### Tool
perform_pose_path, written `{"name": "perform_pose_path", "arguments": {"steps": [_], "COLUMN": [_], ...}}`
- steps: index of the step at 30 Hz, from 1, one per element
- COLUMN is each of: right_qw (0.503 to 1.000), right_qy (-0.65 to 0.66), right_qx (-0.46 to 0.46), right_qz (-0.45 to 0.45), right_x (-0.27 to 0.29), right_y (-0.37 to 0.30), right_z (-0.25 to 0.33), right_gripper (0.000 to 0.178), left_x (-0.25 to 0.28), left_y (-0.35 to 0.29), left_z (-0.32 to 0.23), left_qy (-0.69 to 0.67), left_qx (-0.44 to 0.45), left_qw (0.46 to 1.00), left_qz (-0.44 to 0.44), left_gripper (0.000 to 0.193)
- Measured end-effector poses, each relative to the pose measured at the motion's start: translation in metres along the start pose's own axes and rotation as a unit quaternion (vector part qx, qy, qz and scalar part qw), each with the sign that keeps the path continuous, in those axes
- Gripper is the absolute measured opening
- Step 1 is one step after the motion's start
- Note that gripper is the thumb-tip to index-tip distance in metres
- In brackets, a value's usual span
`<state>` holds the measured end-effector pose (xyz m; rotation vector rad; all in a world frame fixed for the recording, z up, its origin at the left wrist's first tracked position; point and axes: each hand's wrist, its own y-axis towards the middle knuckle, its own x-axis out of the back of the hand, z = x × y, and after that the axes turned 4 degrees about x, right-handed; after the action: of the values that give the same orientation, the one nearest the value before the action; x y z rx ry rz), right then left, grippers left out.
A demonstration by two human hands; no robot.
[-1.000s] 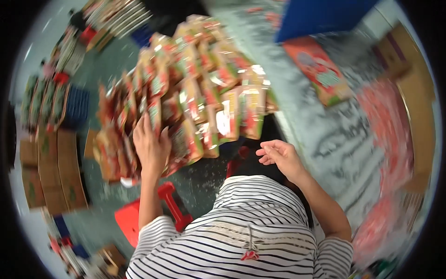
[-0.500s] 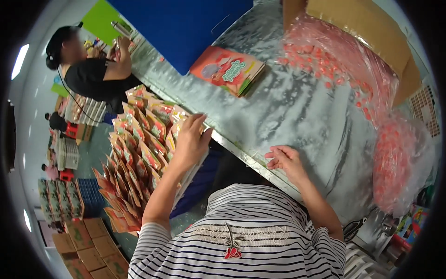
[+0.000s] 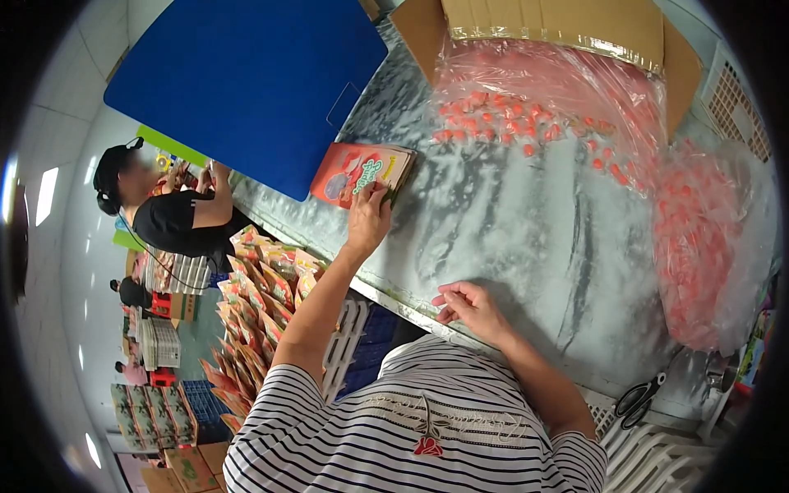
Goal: The recorder is packaging individual candies into larger branded pouches.
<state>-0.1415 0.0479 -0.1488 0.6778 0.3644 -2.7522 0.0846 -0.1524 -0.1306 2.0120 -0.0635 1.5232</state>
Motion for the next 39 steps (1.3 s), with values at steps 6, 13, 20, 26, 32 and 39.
{"name": "perform_pose_path", "arguments": {"steps": [6,13,20,26,32,39], "right_qw": [0.998,0.998,0.988,0.968,0.992,0.963], "right_qy": [0.049,0.064,0.010,-0.173,-0.106,-0.253], "right_qx": [-0.026,-0.030,0.094,0.071,0.041,-0.018], "right_qz": [0.005,0.002,-0.124,-0.165,-0.058,-0.092], "right_x": [0.002,0.003,-0.019,0.002,0.051,0.057], "right_y": [-0.001,-0.001,0.009,-0.006,-0.032,-0.029], "right_z": [0.008,0.007,0.021,0.032,0.078,0.085], "right_gripper": [0.030,0.029,0.032,0.027,0.018,0.017], "left_x": [-0.006,0.008,0.072,0.075,0.090,0.060], "left_y": [0.009,0.008,-0.047,-0.077,-0.010,-0.028], "left_z": [-0.011,0.003,-0.115,-0.166,-0.137,-0.119], "left_qy": [-0.031,-0.072,-0.275,-0.335,-0.263,-0.399], "left_qx": [0.086,0.124,0.070,0.040,-0.061,0.150], "left_qw": [0.995,0.990,0.957,0.931,0.961,0.850], "left_qz": [-0.041,0.003,0.066,0.140,0.065,0.309], "left_gripper": [0.019,0.021,0.023,0.050,0.047,0.022]}}
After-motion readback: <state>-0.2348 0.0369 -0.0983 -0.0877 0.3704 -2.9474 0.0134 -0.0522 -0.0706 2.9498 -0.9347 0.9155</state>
